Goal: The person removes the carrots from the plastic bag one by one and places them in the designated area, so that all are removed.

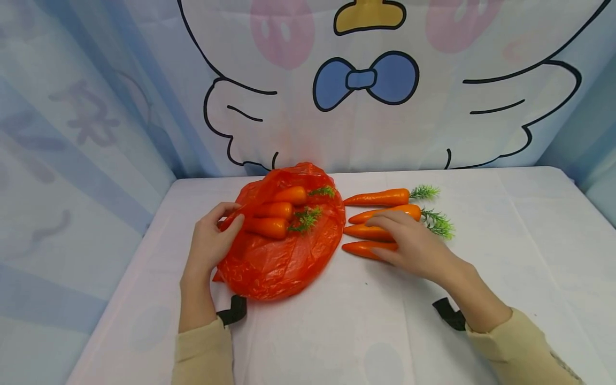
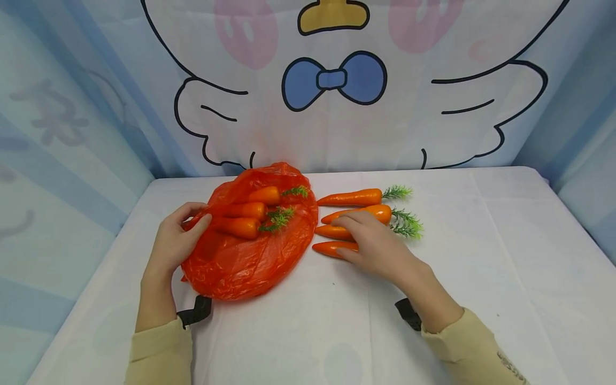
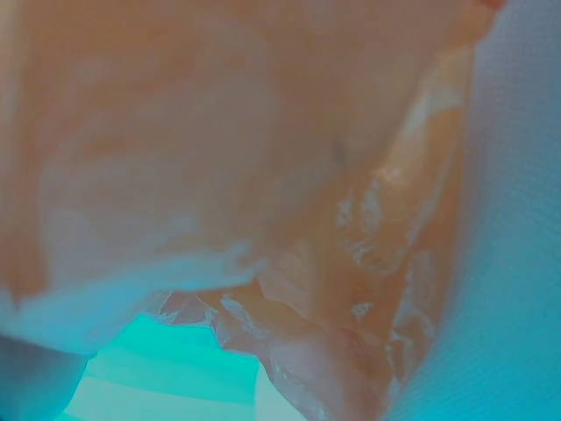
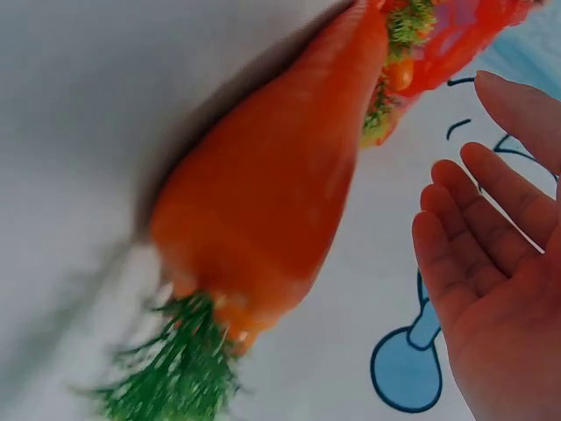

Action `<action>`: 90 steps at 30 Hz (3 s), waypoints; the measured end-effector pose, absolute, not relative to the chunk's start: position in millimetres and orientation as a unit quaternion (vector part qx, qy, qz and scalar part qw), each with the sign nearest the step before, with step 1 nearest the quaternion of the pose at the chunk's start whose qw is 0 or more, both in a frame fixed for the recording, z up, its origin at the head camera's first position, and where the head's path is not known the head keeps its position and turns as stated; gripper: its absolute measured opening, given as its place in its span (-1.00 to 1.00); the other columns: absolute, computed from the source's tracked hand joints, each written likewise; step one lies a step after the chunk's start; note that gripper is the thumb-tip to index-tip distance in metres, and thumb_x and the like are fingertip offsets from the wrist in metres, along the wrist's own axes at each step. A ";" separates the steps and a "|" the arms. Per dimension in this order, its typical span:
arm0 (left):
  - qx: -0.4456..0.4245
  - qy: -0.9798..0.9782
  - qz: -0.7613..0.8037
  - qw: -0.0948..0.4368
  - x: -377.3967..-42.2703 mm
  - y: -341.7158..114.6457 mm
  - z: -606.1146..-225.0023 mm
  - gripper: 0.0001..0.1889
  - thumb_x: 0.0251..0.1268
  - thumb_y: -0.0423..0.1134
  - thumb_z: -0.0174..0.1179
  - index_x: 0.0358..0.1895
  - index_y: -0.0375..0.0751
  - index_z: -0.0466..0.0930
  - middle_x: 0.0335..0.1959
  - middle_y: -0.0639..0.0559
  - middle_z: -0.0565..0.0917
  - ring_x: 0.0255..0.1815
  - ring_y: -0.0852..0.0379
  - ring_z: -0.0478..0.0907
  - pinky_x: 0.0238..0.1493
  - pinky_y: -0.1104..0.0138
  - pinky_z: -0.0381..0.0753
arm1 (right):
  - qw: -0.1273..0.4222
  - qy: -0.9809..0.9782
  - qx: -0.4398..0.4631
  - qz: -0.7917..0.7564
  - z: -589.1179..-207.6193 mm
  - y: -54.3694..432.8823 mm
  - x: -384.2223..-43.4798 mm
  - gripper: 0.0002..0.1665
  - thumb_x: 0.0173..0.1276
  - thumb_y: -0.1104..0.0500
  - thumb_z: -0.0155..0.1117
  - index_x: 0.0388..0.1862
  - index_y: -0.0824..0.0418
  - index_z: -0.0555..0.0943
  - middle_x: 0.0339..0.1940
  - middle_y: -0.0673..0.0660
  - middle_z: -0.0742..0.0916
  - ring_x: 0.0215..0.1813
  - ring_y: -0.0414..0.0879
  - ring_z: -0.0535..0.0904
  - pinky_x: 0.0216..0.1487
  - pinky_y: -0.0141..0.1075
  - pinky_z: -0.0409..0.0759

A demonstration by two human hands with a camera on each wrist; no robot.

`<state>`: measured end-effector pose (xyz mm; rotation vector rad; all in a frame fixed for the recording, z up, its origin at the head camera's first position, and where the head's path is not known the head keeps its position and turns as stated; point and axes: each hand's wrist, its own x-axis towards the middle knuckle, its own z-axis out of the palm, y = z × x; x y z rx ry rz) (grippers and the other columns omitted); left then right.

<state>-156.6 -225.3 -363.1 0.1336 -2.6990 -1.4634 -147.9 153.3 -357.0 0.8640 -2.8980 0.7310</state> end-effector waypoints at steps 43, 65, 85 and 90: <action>0.041 -0.875 -0.480 0.037 -157.2 -226.6 -365.2 -0.66 0.51 -0.14 0.13 0.25 -0.11 0.53 0.21 -0.14 0.54 0.21 -0.12 0.44 0.15 -0.01 0.59 | -0.083 -0.889 0.337 0.298 -365.1 -6.6 -204.5 -0.29 0.34 0.05 0.45 0.43 0.09 0.45 0.37 0.06 0.52 0.38 -0.04 0.37 0.28 -0.10 0.52; 0.035 -0.877 -0.478 0.039 -158.2 -227.2 -368.9 -0.67 0.50 -0.15 0.14 0.23 -0.08 0.53 0.20 -0.12 0.57 0.19 -0.13 0.47 0.11 -0.02 0.62 | -0.106 -0.906 0.347 0.218 -379.7 -43.2 -220.0 -0.34 0.37 0.06 0.42 0.40 0.18 0.50 0.38 0.14 0.53 0.36 0.03 0.40 0.33 -0.14 0.47; 0.039 -0.877 -0.477 0.039 -157.3 -226.9 -366.5 -0.67 0.51 -0.14 0.14 0.23 -0.10 0.53 0.20 -0.13 0.55 0.20 -0.12 0.46 0.14 -0.01 0.61 | -0.129 -0.893 0.374 0.214 -380.1 -18.1 -205.0 -0.44 0.36 0.17 0.42 0.33 0.16 0.56 0.27 0.09 0.58 0.30 -0.03 0.45 0.32 -0.15 0.48; 0.042 -0.877 -0.476 0.038 -157.6 -227.3 -366.7 -0.67 0.50 -0.14 0.14 0.23 -0.08 0.53 0.21 -0.12 0.55 0.20 -0.12 0.45 0.13 0.00 0.61 | -0.130 -0.894 0.376 0.208 -378.8 -11.9 -202.0 -0.44 0.35 0.16 0.43 0.32 0.15 0.56 0.27 0.09 0.58 0.32 -0.02 0.44 0.33 -0.14 0.47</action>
